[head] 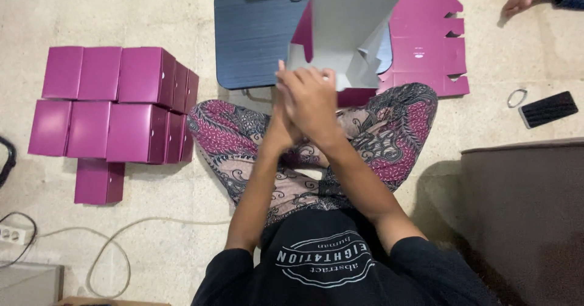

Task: The person sits on the floor and assembles small pink cardboard boxes. They fold the flat cardboard pieces along pre-scored lines, tuck in the tabs, and form the box shape. The finished boxes are stacked to the left.

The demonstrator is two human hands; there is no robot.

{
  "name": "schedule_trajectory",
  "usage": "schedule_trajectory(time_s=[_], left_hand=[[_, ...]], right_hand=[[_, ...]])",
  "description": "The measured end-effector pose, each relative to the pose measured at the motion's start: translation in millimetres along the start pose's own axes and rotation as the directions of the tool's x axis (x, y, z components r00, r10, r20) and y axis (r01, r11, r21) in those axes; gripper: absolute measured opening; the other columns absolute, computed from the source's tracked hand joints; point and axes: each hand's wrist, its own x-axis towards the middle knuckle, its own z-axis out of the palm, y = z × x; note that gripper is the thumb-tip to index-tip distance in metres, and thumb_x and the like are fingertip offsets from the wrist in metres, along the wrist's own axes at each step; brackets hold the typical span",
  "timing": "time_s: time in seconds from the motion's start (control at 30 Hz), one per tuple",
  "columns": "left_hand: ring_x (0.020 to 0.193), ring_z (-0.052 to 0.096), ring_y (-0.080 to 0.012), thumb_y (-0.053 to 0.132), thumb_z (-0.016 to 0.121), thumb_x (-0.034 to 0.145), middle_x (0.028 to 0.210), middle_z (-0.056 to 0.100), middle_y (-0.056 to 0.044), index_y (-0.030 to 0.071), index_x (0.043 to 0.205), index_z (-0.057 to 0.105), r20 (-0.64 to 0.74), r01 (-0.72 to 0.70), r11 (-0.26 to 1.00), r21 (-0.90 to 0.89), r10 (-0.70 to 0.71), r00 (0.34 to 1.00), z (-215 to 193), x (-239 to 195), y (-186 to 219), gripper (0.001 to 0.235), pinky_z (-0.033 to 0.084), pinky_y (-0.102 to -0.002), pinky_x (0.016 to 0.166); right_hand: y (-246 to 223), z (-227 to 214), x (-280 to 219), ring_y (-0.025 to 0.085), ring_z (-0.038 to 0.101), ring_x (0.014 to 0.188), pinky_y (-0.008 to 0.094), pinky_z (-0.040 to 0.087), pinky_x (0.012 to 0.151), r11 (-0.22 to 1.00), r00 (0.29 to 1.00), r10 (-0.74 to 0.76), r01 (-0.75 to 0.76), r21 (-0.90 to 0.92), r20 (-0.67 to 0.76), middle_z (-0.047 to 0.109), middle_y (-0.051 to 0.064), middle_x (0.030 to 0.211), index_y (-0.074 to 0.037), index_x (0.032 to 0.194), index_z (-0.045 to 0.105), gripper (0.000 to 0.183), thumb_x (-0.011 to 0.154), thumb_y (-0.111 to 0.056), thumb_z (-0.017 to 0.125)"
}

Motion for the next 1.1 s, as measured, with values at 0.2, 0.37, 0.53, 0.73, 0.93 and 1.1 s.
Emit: schedule_trajectory(time_s=[0.2, 0.37, 0.53, 0.73, 0.93, 1.1], left_hand=[[0.145, 0.039, -0.0455, 0.012, 0.076, 0.083, 0.162, 0.036, -0.023, 0.011, 0.166, 0.013, -0.006, 0.051, 0.981, 0.188, -0.05, 0.999, -6, 49, -111, 0.105, 0.032, -0.062, 0.115], [0.139, 0.046, -0.0407, 0.013, 0.075, 0.079, 0.153, 0.048, -0.017, 0.011, 0.159, 0.037, 0.014, -0.022, 0.937, 0.347, 0.018, 1.0, -37, 60, -160, 0.088, 0.04, -0.056, 0.106], [0.145, 0.036, -0.0464, 0.092, 0.05, 0.071, 0.158, 0.044, -0.018, 0.005, 0.143, 0.055, 0.117, -0.186, 0.927, 0.326, 0.156, 0.981, -91, 70, -140, 0.113, 0.04, -0.071, 0.104], [0.136, 0.045, -0.0488, -0.003, 0.066, 0.093, 0.153, 0.05, -0.016, 0.007, 0.136, 0.064, 0.048, -0.117, 0.832, 0.542, 0.108, 0.993, -113, 82, -103, 0.044, 0.04, -0.065, 0.108], [0.118, 0.058, -0.0275, 0.027, 0.075, 0.09, 0.122, 0.063, -0.002, 0.025, 0.131, 0.068, -0.186, -0.076, 0.785, 0.615, 0.238, 0.953, -20, 42, -55, 0.041, 0.034, -0.052, 0.109], [0.116, 0.066, -0.0231, 0.012, 0.076, 0.081, 0.107, 0.074, 0.001, 0.021, 0.126, 0.065, -0.147, 0.055, 0.754, 0.654, 0.055, 0.988, 45, 61, -81, 0.048, 0.001, -0.078, 0.114]], right_hand=[[29, 87, -9, 0.039, 0.071, 0.076, 0.056, 0.047, 0.074, 0.983, 0.918, 0.18, -0.183, -0.027, 0.353, 0.071, 0.017, 0.084, -0.008, 0.124, 0.055, 0.035, 0.09, -0.006, 0.062], [12, 79, 2, 0.039, 0.072, 0.077, 0.056, 0.049, 0.083, 0.965, 0.901, 0.164, -0.232, 0.126, 0.401, 0.072, 0.019, 0.084, -0.001, 0.133, 0.05, 0.046, 0.09, -0.005, 0.066], [27, 43, -25, 0.03, 0.071, 0.105, 0.046, 0.048, 0.098, 0.898, 0.976, 0.114, -0.182, 0.401, 0.186, 0.074, 0.013, 0.115, -0.009, 0.128, 0.066, 0.039, 0.092, -0.022, 0.074], [93, -17, -81, 0.027, 0.07, 0.081, 0.038, 0.053, 0.072, 0.791, 0.88, 0.467, -0.461, 0.402, 0.088, 0.075, 0.01, 0.094, -0.008, 0.116, 0.073, 0.02, 0.096, -0.006, 0.072], [100, -5, -77, 0.032, 0.074, 0.099, 0.041, 0.057, 0.084, 0.858, 0.927, 0.346, -0.375, 0.351, 0.145, 0.078, 0.01, 0.107, -0.011, 0.112, 0.079, 0.019, 0.093, -0.01, 0.077], [100, 15, -25, 0.035, 0.073, 0.1, 0.053, 0.059, 0.078, 0.972, 0.908, 0.024, -0.119, 0.204, 0.418, 0.072, 0.008, 0.128, -0.011, 0.121, 0.074, 0.033, 0.089, -0.003, 0.073]])
